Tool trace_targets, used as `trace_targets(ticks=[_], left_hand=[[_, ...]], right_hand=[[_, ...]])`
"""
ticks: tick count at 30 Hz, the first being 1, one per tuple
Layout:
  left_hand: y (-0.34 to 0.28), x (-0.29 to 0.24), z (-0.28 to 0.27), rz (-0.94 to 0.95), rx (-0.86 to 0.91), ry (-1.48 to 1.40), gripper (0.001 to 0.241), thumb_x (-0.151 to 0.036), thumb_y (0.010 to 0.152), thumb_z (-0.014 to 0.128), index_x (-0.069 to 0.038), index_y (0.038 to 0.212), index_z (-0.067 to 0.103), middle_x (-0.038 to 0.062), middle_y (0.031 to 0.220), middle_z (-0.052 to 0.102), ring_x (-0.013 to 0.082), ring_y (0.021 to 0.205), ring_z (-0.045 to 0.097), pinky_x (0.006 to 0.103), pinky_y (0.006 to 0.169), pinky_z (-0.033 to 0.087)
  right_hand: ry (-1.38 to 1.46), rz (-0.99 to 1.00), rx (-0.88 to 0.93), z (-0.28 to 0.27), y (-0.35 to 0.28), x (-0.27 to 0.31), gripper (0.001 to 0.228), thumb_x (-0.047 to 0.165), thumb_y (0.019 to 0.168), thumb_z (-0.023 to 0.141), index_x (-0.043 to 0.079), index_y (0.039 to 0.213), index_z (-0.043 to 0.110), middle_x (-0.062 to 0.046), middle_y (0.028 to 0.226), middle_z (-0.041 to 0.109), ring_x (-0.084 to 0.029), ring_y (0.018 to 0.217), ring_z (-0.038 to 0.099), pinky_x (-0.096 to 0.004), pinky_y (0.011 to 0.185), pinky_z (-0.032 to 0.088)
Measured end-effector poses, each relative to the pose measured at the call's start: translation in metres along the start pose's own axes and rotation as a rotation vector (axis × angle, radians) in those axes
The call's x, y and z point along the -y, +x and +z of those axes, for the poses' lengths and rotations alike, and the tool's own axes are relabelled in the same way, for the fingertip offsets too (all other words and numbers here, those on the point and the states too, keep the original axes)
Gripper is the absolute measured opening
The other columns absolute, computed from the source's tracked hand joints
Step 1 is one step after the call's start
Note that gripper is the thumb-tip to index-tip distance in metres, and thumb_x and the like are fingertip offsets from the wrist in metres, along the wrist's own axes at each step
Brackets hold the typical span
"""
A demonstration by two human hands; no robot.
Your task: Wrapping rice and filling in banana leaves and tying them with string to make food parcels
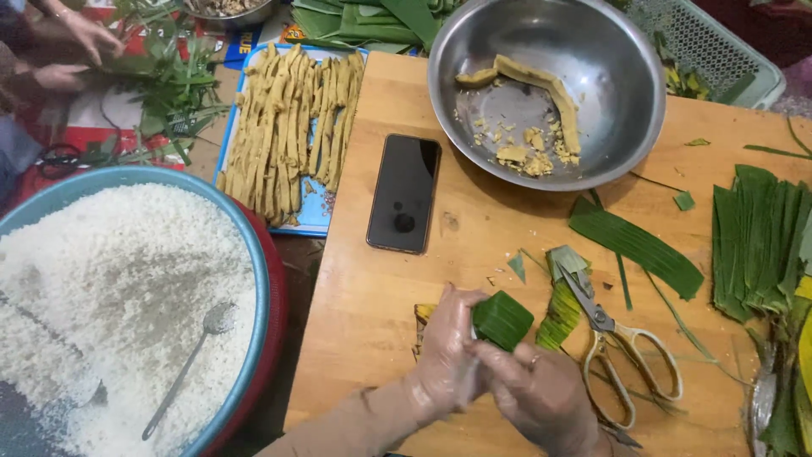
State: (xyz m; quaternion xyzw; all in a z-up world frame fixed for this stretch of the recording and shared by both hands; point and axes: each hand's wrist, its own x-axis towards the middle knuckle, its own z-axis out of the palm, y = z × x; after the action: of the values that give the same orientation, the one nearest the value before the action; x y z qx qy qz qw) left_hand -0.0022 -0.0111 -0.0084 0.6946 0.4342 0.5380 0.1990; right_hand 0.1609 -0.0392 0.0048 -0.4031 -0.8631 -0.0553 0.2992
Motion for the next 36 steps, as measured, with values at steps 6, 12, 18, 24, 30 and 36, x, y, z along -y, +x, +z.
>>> trace_targets(ticks=[6,12,18,24,30,36], left_hand=[[0.027,-0.023,-0.063,-0.320,0.401,-0.234,0.081,-0.024,0.078,0.076,0.003,0.144,0.038,0.022,0.138,0.049,0.0346,0.130,0.051,0.0406,0.114,0.038],[0.054,-0.036,-0.066,0.458,0.621,0.092,0.046,-0.033,0.108,0.041,-0.006,0.141,0.057,0.019,0.126,0.068,0.0411,0.125,0.065,0.0675,0.119,0.032],[0.030,-0.033,-0.075,0.292,0.559,0.438,0.054,-0.039,0.087,0.077,-0.005,0.126,0.062,0.013,0.098,0.063,0.0330,0.090,0.060,0.0609,0.109,0.041],[0.026,-0.038,-0.078,0.186,0.458,0.521,0.051,-0.043,0.066,0.084,-0.008,0.097,0.062,0.015,0.101,0.055,0.0387,0.104,0.061,0.0727,0.112,0.031],[0.024,-0.041,-0.086,0.293,0.390,0.388,0.016,-0.017,0.097,0.059,-0.002,0.097,0.063,0.014,0.102,0.065,0.0283,0.090,0.066,0.0585,0.112,0.041],[0.023,-0.046,-0.084,0.303,0.265,0.427,0.026,-0.023,0.100,0.052,-0.005,0.090,0.067,0.010,0.097,0.070,0.0230,0.082,0.067,0.0520,0.107,0.048]], right_hand=[[0.554,0.254,0.101,-0.022,0.005,-0.015,0.018,0.010,0.094,0.060,0.017,0.106,0.072,-0.008,0.083,0.070,-0.019,0.059,0.061,-0.029,0.054,0.046],[0.679,0.289,0.494,-0.004,-0.011,0.004,0.046,0.034,0.100,0.050,0.006,0.135,0.061,-0.016,0.141,0.059,-0.029,0.128,0.063,-0.038,0.100,0.055],[1.005,0.428,0.059,-0.001,-0.015,0.020,0.015,0.023,0.095,0.068,0.009,0.090,0.069,-0.007,0.092,0.071,-0.023,0.096,0.069,-0.033,0.089,0.053],[1.334,0.905,-0.005,0.016,-0.012,0.040,0.009,0.005,0.096,0.062,-0.002,0.093,0.067,-0.015,0.090,0.067,-0.021,0.067,0.074,-0.030,0.057,0.064],[1.812,1.276,0.019,0.033,-0.001,0.041,0.018,0.006,0.092,0.072,0.003,0.095,0.054,-0.011,0.063,0.051,-0.017,0.043,0.049,-0.033,0.038,0.048],[1.412,1.044,0.115,0.014,0.006,0.045,0.006,0.002,0.090,0.073,-0.003,0.091,0.073,-0.010,0.063,0.066,-0.016,0.046,0.064,-0.029,0.044,0.060]])
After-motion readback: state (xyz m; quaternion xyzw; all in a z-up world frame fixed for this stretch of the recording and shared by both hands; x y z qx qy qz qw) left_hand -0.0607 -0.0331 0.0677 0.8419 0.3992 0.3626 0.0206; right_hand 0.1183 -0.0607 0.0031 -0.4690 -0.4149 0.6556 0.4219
